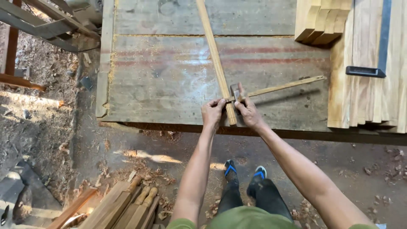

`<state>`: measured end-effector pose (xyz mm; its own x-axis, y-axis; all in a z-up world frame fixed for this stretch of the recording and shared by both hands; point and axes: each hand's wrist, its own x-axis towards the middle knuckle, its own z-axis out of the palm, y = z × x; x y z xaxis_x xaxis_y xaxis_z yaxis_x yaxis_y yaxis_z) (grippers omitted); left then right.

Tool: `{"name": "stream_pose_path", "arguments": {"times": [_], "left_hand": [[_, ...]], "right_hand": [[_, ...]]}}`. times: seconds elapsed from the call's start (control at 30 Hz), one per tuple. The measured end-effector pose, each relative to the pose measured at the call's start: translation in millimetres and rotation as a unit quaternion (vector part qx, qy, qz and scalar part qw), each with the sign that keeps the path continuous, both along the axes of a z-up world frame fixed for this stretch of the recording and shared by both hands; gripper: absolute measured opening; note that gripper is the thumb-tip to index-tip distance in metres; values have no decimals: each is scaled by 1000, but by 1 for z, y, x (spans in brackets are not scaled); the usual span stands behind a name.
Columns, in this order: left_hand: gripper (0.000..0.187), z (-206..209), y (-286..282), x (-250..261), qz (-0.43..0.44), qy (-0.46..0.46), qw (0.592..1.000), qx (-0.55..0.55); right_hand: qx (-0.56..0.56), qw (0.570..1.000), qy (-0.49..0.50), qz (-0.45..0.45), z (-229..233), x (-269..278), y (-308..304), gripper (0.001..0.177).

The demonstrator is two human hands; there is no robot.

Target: Measuring and marking wooden strips using a square and marking gauge

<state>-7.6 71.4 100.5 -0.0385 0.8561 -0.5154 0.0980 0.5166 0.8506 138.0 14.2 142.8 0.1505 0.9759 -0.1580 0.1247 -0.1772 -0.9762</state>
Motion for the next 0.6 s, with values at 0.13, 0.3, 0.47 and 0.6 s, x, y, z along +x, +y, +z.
{"name": "stream_pose_path", "arguments": {"times": [0.13,0.3,0.47,0.6], "left_hand": [[18,3,-6,2,13,-28,1000,-8],[21,-18,-7,2,17,-55,998,-36],[32,-35,-8,0,16,-34,998,-53],[61,-50,-11,-1,-31,70,994,-83]], "right_hand": [[-14,999,-5,34,6,-4,2,75],[-37,998,16,48,4,-3,6,75],[-137,978,21,155,25,9,10,114],[-146,962,69,219,17,20,15,116]]}}
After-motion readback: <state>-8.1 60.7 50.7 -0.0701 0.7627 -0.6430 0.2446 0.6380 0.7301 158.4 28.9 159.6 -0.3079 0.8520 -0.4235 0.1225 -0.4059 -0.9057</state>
